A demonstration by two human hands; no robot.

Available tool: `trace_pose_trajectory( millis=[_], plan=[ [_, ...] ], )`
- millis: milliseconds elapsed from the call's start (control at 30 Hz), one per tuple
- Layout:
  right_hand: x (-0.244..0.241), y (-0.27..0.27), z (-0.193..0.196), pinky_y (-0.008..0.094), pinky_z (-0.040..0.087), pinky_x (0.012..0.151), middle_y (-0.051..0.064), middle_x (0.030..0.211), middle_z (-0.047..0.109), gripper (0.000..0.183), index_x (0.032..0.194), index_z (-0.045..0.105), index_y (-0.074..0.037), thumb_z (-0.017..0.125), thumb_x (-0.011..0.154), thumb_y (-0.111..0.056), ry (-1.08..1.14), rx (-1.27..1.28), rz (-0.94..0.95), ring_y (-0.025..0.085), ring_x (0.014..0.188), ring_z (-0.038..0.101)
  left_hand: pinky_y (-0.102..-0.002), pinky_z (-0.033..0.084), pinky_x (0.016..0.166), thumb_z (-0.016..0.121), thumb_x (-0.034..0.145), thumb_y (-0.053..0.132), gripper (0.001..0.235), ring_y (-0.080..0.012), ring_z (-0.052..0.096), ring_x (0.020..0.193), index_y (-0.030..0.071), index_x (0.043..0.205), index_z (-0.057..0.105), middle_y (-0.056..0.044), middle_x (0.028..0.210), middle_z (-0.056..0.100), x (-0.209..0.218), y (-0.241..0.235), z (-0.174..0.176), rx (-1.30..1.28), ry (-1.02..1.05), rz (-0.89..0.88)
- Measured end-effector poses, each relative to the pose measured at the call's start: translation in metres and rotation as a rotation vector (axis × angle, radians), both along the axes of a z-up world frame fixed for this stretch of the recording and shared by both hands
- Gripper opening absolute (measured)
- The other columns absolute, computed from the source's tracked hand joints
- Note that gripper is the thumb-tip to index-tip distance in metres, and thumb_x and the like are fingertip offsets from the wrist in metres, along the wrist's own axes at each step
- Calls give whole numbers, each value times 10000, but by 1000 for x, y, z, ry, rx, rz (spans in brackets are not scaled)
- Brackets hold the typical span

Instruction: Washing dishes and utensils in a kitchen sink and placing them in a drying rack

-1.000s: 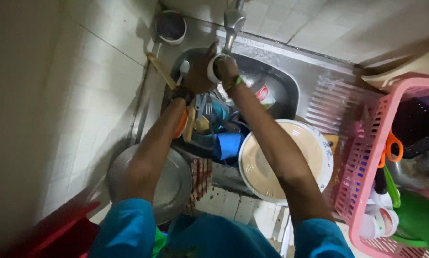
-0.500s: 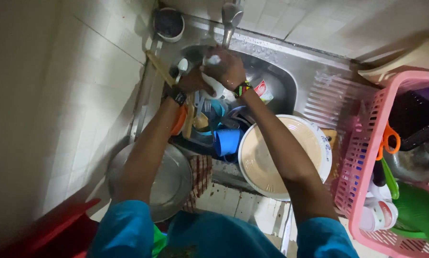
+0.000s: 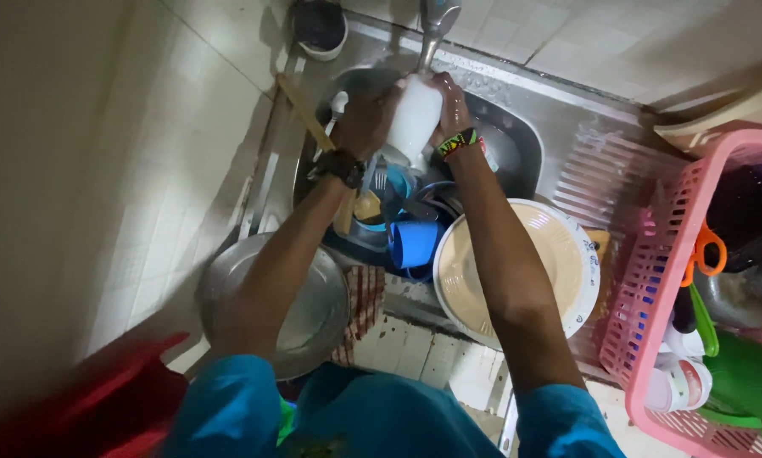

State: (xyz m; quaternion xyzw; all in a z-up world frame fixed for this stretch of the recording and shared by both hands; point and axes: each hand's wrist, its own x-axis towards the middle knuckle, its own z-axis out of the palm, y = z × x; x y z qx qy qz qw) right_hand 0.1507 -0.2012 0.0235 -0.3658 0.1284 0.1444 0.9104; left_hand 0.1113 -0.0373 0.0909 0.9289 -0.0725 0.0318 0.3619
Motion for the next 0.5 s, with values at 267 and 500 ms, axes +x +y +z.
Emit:
trace_pose_trajectory(
  millis=[267, 500],
  plan=[
    [-8, -7, -28, 419, 490, 674, 116, 815, 607, 232, 841, 557, -135, 664, 845, -340, -99, -335, -78, 272, 806, 613, -402, 572, 561, 597, 1039, 230, 260, -251, 741, 760, 197, 1292, 646, 1, 1096, 792, 12, 10, -75, 486, -672, -96],
    [-11, 0, -36, 503, 547, 606, 135, 1003, 593, 368, 1001, 610, -119, 672, 749, -380, 344, -124, -385, 349, 913, 586, -291, 479, 892, 608, 870, 169, 366, -171, 644, 1046, 147, 1225, 691, -63, 1194, 713, 19, 12, -90, -708, 237, -22]
  ],
)
